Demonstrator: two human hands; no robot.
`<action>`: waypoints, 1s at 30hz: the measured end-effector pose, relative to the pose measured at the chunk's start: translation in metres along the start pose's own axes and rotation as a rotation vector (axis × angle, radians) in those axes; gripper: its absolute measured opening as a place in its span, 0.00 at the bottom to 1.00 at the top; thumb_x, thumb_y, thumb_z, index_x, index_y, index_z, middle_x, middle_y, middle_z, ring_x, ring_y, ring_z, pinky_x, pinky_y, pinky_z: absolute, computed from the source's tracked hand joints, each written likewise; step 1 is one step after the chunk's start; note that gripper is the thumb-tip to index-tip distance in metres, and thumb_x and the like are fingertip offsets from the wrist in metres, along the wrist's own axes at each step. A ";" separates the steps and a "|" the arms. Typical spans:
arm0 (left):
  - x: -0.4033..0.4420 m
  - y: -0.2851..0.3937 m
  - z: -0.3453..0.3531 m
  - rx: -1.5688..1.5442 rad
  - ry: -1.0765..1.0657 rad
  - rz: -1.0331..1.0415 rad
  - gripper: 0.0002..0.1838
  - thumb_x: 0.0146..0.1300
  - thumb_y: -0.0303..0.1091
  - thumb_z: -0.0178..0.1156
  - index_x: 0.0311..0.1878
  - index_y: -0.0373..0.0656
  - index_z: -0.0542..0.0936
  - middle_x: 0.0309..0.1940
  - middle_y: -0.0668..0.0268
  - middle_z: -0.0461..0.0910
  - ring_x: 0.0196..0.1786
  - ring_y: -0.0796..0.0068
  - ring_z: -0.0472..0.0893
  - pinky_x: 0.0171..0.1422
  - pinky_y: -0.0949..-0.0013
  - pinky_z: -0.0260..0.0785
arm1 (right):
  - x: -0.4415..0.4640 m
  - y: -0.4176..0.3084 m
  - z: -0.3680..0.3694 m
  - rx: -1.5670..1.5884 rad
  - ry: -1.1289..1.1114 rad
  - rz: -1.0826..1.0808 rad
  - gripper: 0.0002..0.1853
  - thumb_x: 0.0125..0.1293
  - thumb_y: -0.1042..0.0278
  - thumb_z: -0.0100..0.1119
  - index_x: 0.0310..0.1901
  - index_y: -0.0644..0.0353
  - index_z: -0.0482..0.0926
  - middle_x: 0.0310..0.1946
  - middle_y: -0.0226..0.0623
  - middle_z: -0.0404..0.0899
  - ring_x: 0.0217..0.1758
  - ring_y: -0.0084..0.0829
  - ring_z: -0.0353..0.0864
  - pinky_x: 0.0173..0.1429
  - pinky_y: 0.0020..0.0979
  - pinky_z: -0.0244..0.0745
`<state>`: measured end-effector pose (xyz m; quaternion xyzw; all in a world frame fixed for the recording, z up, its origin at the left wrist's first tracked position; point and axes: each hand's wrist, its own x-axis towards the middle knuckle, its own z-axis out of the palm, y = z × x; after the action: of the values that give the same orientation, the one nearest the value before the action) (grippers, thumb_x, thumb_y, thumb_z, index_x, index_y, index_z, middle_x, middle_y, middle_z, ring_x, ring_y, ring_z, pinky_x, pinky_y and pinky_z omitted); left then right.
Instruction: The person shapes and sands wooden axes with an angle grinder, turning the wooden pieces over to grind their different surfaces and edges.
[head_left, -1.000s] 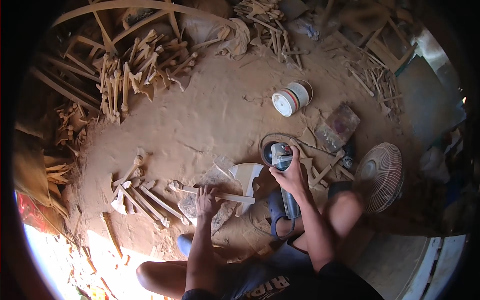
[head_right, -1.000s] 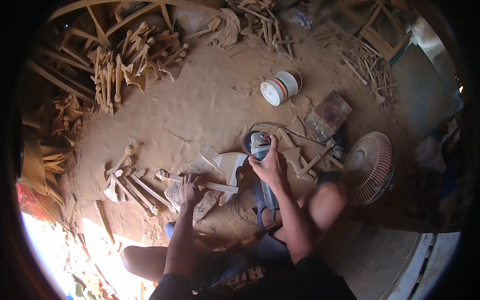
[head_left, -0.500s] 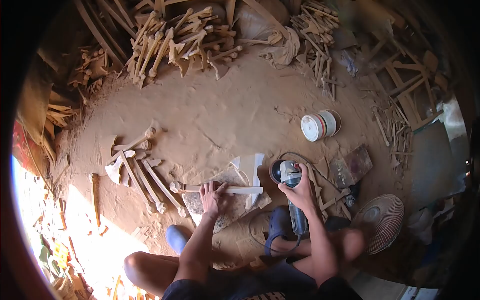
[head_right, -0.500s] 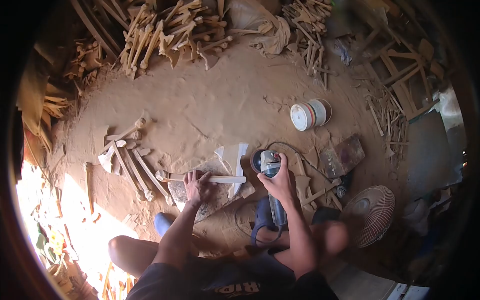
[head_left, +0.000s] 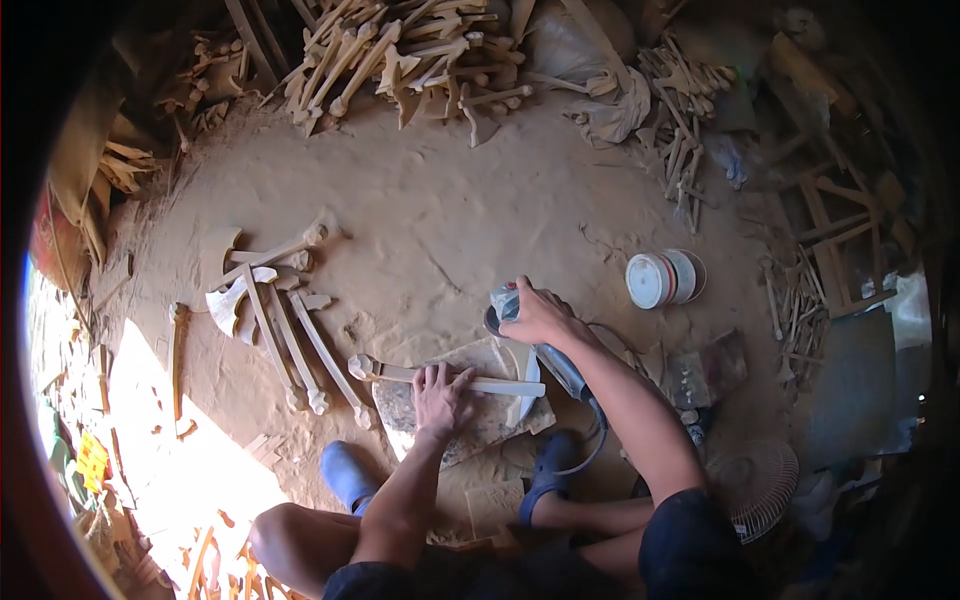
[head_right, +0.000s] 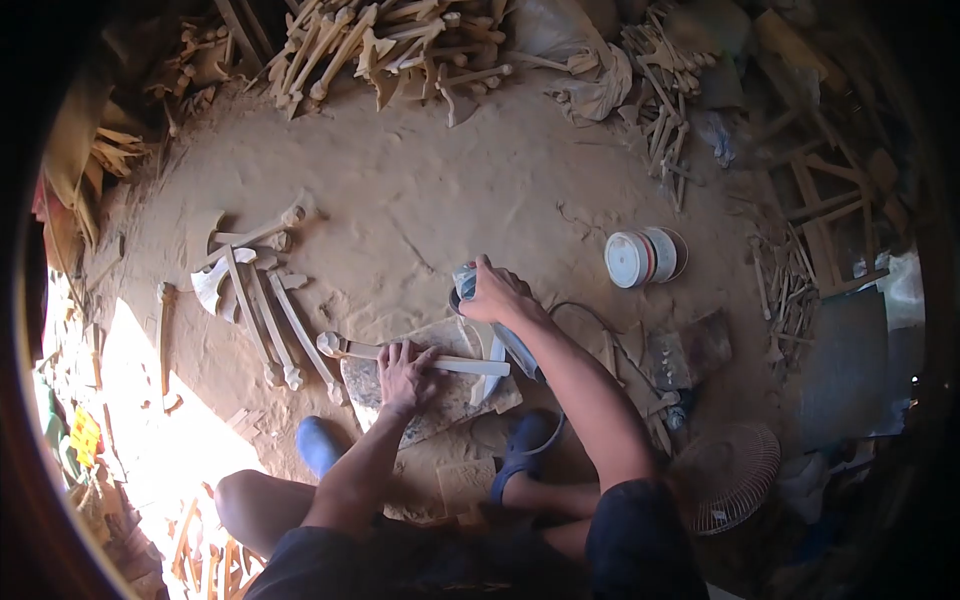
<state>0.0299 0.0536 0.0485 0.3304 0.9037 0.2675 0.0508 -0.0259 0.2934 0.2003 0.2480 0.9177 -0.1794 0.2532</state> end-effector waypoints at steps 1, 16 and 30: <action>0.000 -0.001 0.001 -0.003 0.004 0.004 0.29 0.55 0.50 0.71 0.63 0.63 0.84 0.55 0.59 0.77 0.63 0.54 0.73 0.78 0.45 0.56 | 0.001 -0.006 -0.002 -0.024 -0.028 -0.003 0.45 0.54 0.54 0.71 0.74 0.53 0.63 0.61 0.56 0.81 0.66 0.57 0.82 0.70 0.53 0.76; 0.001 0.001 0.003 -0.010 0.012 -0.028 0.32 0.50 0.46 0.71 0.63 0.62 0.84 0.55 0.58 0.76 0.63 0.53 0.73 0.79 0.44 0.55 | 0.016 0.029 -0.017 0.046 -0.012 0.255 0.47 0.54 0.54 0.70 0.76 0.53 0.63 0.71 0.52 0.73 0.75 0.52 0.74 0.78 0.50 0.69; 0.002 0.005 -0.004 0.011 -0.037 -0.040 0.36 0.45 0.43 0.73 0.64 0.62 0.83 0.56 0.60 0.75 0.63 0.54 0.72 0.79 0.44 0.54 | 0.014 0.101 -0.021 0.089 0.089 0.465 0.47 0.50 0.56 0.69 0.74 0.62 0.65 0.70 0.54 0.75 0.74 0.53 0.76 0.76 0.47 0.73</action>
<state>0.0302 0.0562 0.0546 0.3175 0.9105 0.2554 0.0710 0.0105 0.3902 0.1887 0.4712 0.8373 -0.1454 0.2360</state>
